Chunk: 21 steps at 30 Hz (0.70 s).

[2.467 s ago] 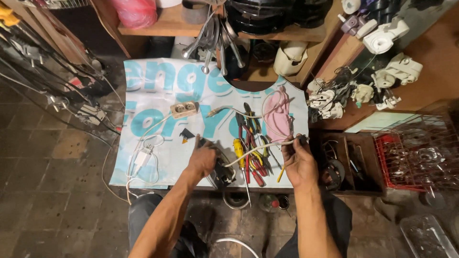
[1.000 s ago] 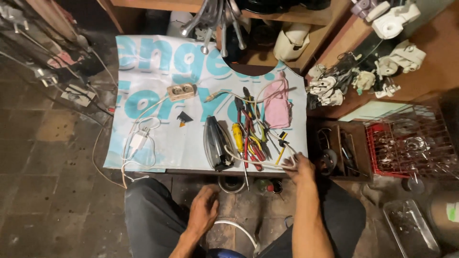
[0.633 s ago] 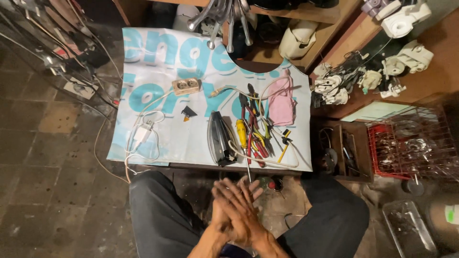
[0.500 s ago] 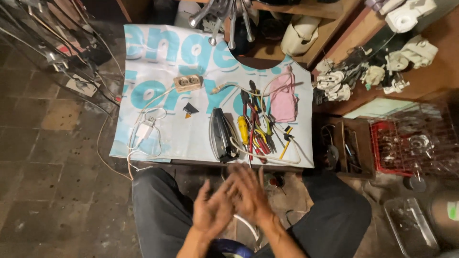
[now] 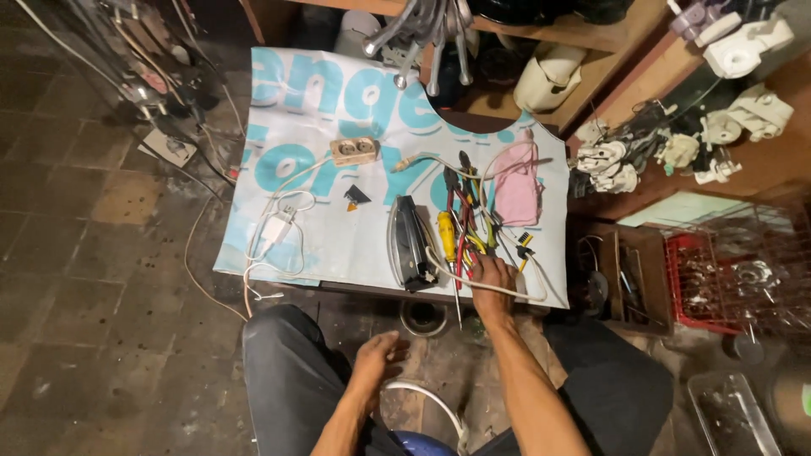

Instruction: Reassembling an electric iron by aligning the soleplate with the housing and fastening it with screws.

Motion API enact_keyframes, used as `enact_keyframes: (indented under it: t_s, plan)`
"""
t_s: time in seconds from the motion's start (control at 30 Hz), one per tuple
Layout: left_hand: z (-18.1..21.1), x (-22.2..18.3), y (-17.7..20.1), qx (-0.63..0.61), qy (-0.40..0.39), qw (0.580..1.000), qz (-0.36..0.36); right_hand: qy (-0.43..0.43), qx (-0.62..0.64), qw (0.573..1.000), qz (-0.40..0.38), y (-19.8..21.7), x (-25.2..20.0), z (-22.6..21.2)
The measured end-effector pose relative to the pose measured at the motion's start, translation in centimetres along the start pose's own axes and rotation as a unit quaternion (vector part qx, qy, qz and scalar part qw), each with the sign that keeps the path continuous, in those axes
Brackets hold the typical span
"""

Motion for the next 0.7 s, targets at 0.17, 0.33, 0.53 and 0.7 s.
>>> enact_keyframes:
  t_s: [0.17, 0.33, 0.53, 0.7]
  plan:
    - [-0.3, 2.1, 1.0, 0.028, -0.049, 0.998, 0.038, -0.067, -0.069, 0.994, -0.056, -1.2, 1.1, 0.1]
    - [0.1, 2.8, 1.5, 0.026, -0.046, 0.997, 0.05, -0.113, -0.027, 0.987, -0.114, -1.4, 1.3, 0.3]
    - [0.5, 3.8, 1.1, 0.069, -0.034, 0.996, 0.048, -0.241, 0.27, 0.922, -0.136, 0.2, -0.4, 1.3]
    - [0.4, 3.7, 0.6, 0.056, -0.047, 0.997, 0.037, -0.324, 0.591, 0.727, -0.13, -1.9, -3.2, 3.5]
Point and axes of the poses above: each hand's wrist, its own x-axis towards the middle knuckle, its own y-axis out of the back of the hand, z = x × y, the point moved 6 cm from there along x, towards the middle knuckle, and after that the axes turned 1 degree about z, right-handed, at the moved point
